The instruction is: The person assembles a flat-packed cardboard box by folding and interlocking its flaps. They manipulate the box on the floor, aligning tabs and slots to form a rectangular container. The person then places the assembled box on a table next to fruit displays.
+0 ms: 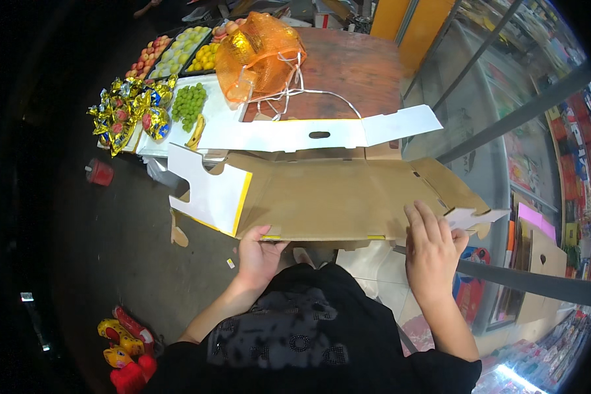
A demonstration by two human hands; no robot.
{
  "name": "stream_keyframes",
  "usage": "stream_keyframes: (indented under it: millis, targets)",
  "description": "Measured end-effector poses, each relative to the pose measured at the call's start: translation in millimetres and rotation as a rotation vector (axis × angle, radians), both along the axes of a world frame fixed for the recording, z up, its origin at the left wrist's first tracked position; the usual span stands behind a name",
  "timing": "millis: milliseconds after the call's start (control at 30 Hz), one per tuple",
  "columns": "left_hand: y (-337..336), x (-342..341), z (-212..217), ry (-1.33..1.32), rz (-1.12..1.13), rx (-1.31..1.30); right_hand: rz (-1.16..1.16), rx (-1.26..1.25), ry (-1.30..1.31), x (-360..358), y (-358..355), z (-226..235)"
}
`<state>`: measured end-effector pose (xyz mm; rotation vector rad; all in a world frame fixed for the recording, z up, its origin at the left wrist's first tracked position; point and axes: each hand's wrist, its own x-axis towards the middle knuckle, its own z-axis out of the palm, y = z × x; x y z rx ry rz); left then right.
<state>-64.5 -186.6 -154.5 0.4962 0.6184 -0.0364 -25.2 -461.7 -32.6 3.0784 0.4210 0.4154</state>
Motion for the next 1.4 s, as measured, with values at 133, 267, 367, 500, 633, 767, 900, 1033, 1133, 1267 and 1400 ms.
stream_keyframes:
  millis: [133,267,367,500,633,767,900,1033,1133,1267,1400]
  targets:
    - [-9,-4,-18,0.030,0.046,0.029,-0.078,-0.114,0.183,-49,-11,0]
    - [-21,-11,-35,0.045,0.045,0.004,-0.238,0.151,0.326,-101,-18,-39]
    - [-35,-16,-50,0.101,0.029,-0.028,-0.406,0.592,0.278,-125,-23,-82]
    - [-35,-36,-79,0.170,0.088,-0.069,-0.793,1.743,0.392,-120,-76,-116]
    - [-40,-43,-93,0.187,0.094,0.037,-1.011,2.016,0.652,-100,-143,-141]
    - [-37,-53,-111,0.198,0.066,0.080,-0.760,0.578,0.705,-72,-169,-195]
    - [-35,-57,-104,0.156,0.049,0.121,-0.838,0.124,0.337,-34,-125,-193]
    - [-50,-66,-107,0.125,0.047,0.195,-1.131,0.946,0.502,-21,-176,-268]
    - [-48,-60,-110,0.053,-0.041,0.250,-1.102,1.091,0.441,-48,-216,-329]
    - [-24,-77,-107,0.016,-0.022,0.322,-0.942,1.371,0.283,-64,-162,-292]
    - [-15,-78,-67,0.076,0.036,0.355,-0.746,1.781,0.084,-69,-127,-235]
